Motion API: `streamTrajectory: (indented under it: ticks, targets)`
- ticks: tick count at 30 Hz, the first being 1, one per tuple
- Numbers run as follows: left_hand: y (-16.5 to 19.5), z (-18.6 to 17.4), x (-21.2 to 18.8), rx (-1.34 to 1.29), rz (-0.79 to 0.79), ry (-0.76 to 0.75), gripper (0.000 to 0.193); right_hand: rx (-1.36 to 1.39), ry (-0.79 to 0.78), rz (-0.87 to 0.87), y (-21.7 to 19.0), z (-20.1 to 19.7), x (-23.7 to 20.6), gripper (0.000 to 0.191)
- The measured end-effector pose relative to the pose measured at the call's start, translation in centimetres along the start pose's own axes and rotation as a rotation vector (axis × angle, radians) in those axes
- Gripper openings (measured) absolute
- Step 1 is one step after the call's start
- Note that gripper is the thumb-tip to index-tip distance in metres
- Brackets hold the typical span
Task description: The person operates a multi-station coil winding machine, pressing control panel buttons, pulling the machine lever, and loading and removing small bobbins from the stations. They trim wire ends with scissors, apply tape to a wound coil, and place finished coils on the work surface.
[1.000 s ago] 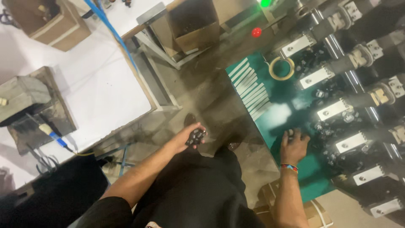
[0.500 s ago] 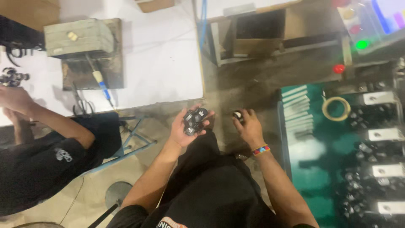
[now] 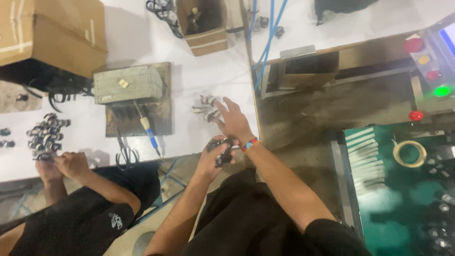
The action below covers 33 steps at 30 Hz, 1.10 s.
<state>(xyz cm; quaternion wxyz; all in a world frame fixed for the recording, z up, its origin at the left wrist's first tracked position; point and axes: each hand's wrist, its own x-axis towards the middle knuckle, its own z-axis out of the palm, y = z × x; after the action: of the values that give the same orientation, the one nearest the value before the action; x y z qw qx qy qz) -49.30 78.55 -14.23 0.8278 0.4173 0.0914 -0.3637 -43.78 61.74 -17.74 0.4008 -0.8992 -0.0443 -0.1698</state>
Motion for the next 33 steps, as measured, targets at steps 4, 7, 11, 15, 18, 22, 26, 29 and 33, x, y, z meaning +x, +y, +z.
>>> streamTrajectory:
  ticks: [4, 7, 11, 15, 18, 22, 26, 29, 33]
  targets:
    - [-1.7, 2.2, 3.3, 0.078, -0.110, -0.082, 0.025, 0.039, -0.058, 0.376, 2.1, -7.9, -6.9, 0.033]
    - [-5.3, 6.2, 6.7, 0.238, -0.324, -0.058, 0.022, 0.049, -0.017, 0.390, 2.4, -13.9, -14.0, 0.039]
    - [-12.1, 12.9, 8.7, 0.475, -0.515, -0.306, 0.018, 0.321, 0.230, 0.768, -0.1, -19.2, -22.3, 0.043]
    - [-19.0, 19.7, 7.4, 0.712, -0.730, -0.518, 0.020, 0.133, 0.633, 0.804, -3.8, -22.5, -29.3, 0.049]
    - [-23.7, 24.1, 5.1, 0.839, -1.034, -0.619, 0.025, -0.093, 0.801, 0.878, -5.1, -23.9, -35.4, 0.038]
    - [-30.1, 28.3, 1.4, 0.920, -1.225, -0.681, 0.030, 0.078, 1.081, 0.916, -3.5, -24.3, -44.6, 0.025]
    - [-36.2, 31.2, -2.0, 1.033, -1.112, -0.787, 0.037, 0.333, 1.553, 1.055, -0.3, -25.9, -55.2, 0.020]
    - [-39.1, 33.1, -3.6, 1.042, -1.084, -0.821, 0.053, 0.460, 1.821, 0.899, 0.7, -28.8, -63.0, 0.025]
    - [-42.0, 35.2, -5.3, 0.878, -1.003, -0.935, 0.064, 0.503, 1.806, 0.938, 0.2, -32.3, -70.2, 0.031]
